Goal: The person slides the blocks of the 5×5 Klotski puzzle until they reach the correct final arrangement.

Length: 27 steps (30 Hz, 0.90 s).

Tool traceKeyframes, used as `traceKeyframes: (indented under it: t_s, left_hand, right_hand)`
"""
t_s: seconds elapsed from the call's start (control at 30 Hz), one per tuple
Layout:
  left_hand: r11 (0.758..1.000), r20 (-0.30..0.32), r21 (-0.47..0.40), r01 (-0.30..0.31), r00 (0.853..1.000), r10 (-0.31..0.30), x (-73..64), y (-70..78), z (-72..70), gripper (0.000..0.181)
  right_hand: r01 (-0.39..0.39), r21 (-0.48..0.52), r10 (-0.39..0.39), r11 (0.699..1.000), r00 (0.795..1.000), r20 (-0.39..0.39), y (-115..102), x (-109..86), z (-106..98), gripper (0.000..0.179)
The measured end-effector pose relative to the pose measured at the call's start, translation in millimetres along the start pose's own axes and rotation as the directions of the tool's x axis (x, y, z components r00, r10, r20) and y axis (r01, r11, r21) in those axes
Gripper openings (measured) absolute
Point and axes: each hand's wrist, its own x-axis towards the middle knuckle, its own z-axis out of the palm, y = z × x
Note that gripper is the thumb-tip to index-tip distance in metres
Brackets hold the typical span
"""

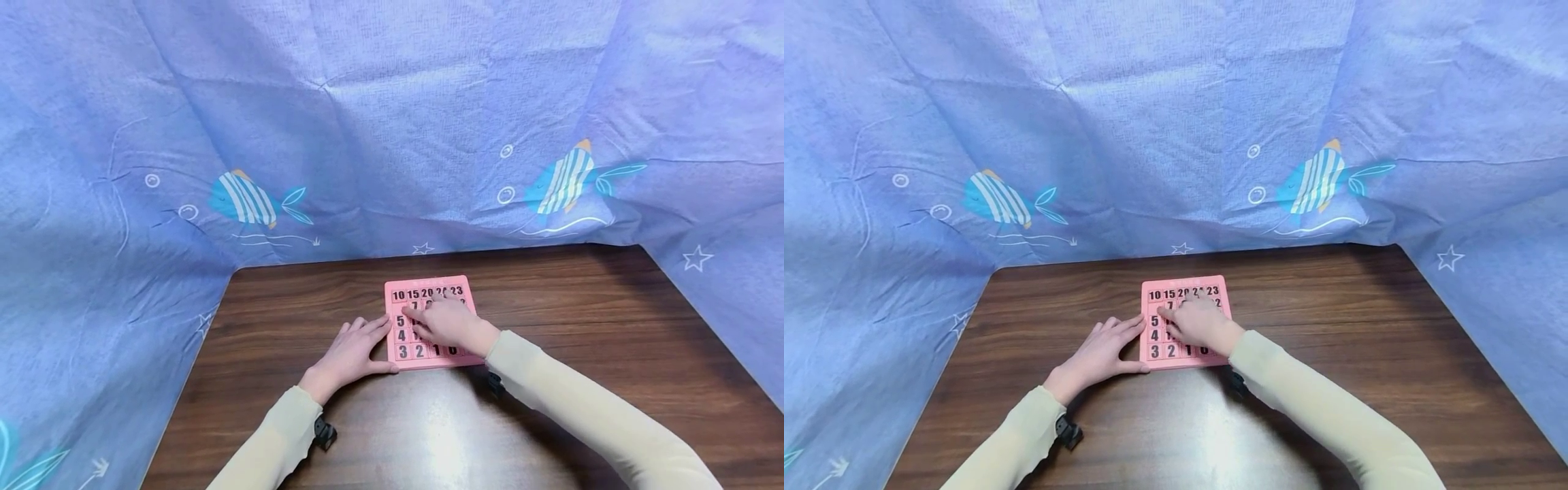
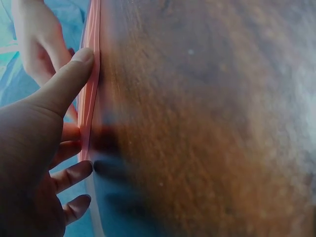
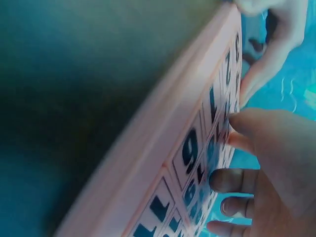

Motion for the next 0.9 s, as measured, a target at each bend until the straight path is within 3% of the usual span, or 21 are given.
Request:
traceKeyframes:
  t_s: [0.17, 0.3, 0.57, 0.73, 0.9]
  left_hand:
    - [1.000, 0.000, 0.011, 0.002, 1.000, -0.002, -0.8, -0.6, 0.2, 0.091]
    - [1.000, 0.004, 0.007, 0.003, 1.000, -0.003, -0.7, 0.0, -0.2, 0.091]
    - [1.000, -0.006, 0.004, -0.007, 1.000, 0.007, 0.0, 1.1, -0.7, 0.091]
    - [1.000, -0.004, -0.002, -0.005, 1.000, 0.005, 0.1, 1.6, -1.0, 0.092]
    - [1.000, 0.007, -0.001, 0.004, 1.000, -0.004, -1.5, 1.2, -0.9, 0.092]
  right_hand:
    - [0.056, -0.014, -0.056, 0.998, 0.998, -0.011, -11.0, -14.2, -3.5, 0.041]
    - [0.053, -0.026, -0.053, 0.998, 0.999, 0.003, -13.6, -19.5, -4.4, 0.041]
    - [-0.022, -0.021, 0.022, 1.000, 1.000, -0.003, -3.7, -11.2, -1.8, 0.042]
    - [-0.054, -0.011, 0.055, 0.998, 0.998, 0.033, 1.2, -5.8, -2.7, 0.043]
    - [0.003, 0.034, -0.004, 0.999, 0.999, 0.032, 0.1, -12.7, -0.7, 0.046]
